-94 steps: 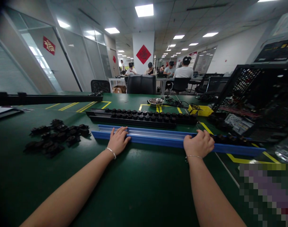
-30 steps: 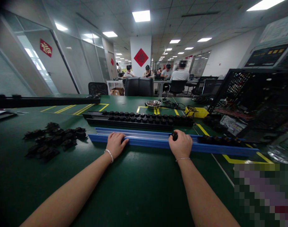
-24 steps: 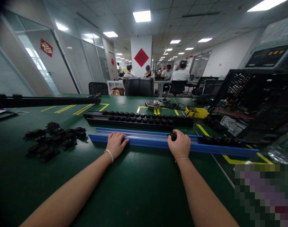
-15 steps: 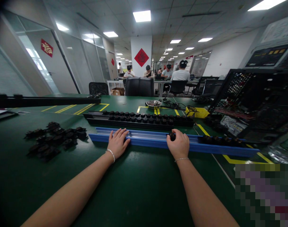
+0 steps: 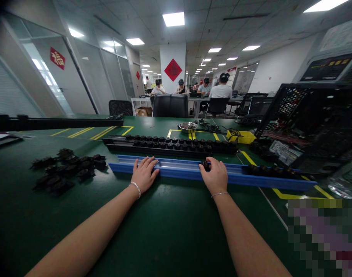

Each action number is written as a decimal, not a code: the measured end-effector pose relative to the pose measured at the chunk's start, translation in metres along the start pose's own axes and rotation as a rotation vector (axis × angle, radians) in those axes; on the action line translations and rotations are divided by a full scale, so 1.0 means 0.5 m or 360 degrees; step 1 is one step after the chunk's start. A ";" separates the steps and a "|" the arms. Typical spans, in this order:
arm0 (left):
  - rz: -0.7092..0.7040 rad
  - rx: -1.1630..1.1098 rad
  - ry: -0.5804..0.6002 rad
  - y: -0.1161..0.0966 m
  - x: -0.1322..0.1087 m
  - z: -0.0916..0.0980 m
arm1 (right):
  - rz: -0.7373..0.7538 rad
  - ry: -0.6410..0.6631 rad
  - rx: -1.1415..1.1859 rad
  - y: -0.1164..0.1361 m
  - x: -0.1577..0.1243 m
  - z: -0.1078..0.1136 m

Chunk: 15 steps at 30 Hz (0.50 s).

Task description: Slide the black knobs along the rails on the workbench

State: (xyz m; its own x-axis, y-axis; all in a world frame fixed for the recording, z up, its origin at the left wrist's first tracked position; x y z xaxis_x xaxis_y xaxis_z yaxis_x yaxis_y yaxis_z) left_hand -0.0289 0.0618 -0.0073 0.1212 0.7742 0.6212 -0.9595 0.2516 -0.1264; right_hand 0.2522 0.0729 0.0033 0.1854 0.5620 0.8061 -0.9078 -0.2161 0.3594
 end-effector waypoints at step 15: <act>0.0002 0.0000 -0.0001 0.001 -0.001 0.001 | 0.0142 -0.0036 0.0134 0.012 -0.004 0.005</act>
State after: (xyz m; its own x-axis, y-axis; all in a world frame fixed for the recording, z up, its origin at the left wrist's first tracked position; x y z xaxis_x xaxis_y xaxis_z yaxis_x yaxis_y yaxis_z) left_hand -0.0294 0.0613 -0.0072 0.1201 0.7742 0.6214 -0.9596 0.2509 -0.1273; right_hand 0.2473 0.0686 0.0049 0.1147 0.5197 0.8466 -0.8866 -0.3309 0.3233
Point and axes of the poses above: each hand's wrist, its own x-axis towards the middle knuckle, its own z-axis out of the back of the hand, y = z × x, the point moved 3 cm from there along x, towards the middle knuckle, and after that the axes turned 9 degrees about -y, right-handed, at the moved point
